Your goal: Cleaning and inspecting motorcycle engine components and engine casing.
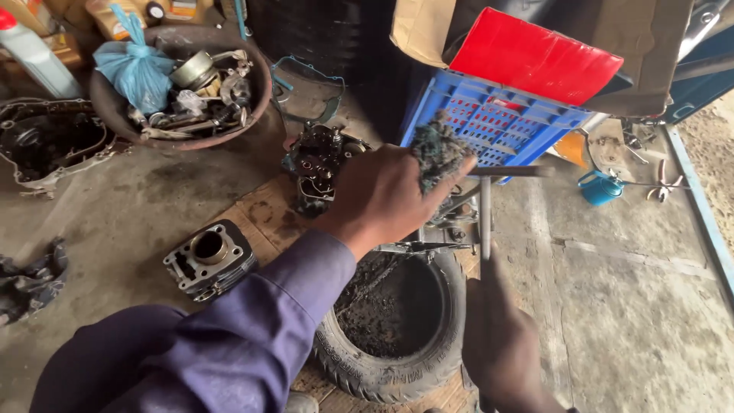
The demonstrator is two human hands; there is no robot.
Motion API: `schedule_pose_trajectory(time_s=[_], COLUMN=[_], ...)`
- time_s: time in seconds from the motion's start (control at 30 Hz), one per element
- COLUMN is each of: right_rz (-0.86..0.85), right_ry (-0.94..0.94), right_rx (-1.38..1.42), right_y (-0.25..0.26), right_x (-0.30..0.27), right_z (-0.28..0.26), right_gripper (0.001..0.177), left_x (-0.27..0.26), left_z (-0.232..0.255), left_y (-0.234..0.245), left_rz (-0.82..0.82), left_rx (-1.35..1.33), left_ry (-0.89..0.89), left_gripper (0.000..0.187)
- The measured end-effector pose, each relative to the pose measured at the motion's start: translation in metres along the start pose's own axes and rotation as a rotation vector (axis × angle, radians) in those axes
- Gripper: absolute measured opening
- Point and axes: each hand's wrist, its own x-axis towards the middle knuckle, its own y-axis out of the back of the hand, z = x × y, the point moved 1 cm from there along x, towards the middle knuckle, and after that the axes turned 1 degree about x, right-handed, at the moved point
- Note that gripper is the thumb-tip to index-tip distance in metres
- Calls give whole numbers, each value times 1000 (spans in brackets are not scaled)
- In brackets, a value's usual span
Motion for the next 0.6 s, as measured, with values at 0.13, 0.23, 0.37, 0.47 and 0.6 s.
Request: schedule_pose_trajectory(time_s=[0.13,0.23,0.37,0.47,0.6], right_rz=[-145,-142,-117,-166,-40], right_ry=[-176,-142,-127,-84,6], right_rx=[-159,-144,-248,-324,-281], right_y=[3,9,9,15,13], right_x=[8,3,7,1,2], right_z=[4,6,-4,19,8], right_gripper=[58,56,60,57,58], left_x=[1,0,0,0,0], left_z=[2,2,-2,0,1], left_y=[-5,-9,-14,-6,-4], left_rz=[134,93,339,108,92], left_rx=[-32,3,-56,-81,-40], left_ry=[-167,-132,-304,-132,-55], left_gripper=[66,69,63,69,72])
